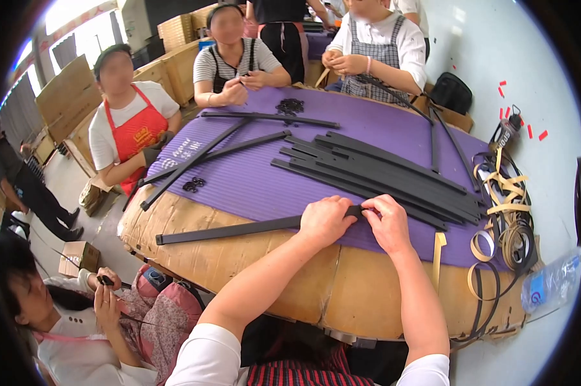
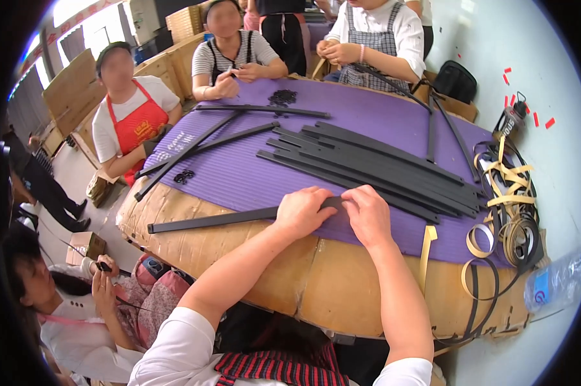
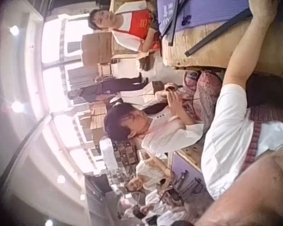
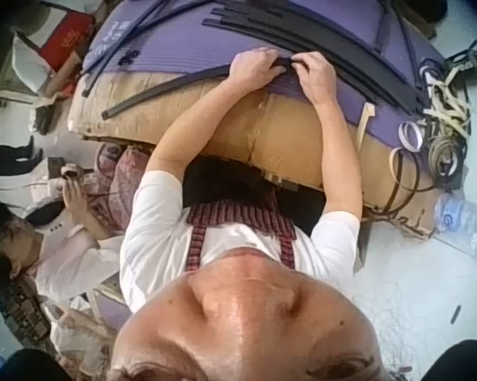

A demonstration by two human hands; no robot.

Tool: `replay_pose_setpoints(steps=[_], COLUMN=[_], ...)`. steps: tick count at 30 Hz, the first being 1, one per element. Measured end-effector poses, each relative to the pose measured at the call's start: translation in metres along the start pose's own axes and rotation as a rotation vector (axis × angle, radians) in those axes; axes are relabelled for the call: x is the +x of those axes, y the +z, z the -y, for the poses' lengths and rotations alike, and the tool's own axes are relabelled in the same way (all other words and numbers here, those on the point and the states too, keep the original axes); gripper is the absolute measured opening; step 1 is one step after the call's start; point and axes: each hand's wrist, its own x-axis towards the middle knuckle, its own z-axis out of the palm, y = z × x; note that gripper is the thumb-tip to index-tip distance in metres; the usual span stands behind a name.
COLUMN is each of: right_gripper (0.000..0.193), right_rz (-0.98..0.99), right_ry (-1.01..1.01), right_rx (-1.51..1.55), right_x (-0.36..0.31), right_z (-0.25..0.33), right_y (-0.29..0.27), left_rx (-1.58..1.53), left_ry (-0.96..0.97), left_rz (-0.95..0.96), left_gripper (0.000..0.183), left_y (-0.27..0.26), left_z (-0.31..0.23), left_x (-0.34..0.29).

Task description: Assembling long black poles by attaching end caps and applying yellow adhesive tape at a factory workbench.

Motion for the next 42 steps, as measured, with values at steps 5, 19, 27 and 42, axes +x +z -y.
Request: replay_pose_setpoints(steps=[5, 19, 27, 42], right_gripper=[0.01, 0.011, 0.013, 0.005], right_rz=[0.015, 0.012, -0.026, -0.02], right_ry=[0.044, 0.478, 0.446, 0.308], right_rx=[0.016, 0.619, 0.625, 0.433], right_x=[-0.002, 0.02, 0.012, 0.011], right_z=[0.002, -0.015, -0.016, -0.005], right_y=[0.001, -0.01, -0.002, 0.008], left_rx=[0.016, 0.021, -0.007, -0.178], left_ry=[-0.02, -0.169, -0.157, -0.152], left_rz=[0.005, 0.236, 0.267, 0.327], left_gripper=[0.029, 0.032, 0.035, 0.025], left_y=[-0.002, -0.016, -0.011, -0.017], left_z=[-0.002, -0.008, 0.001, 0.003], left_x=[-0.004, 0.029, 0.036, 0.033])
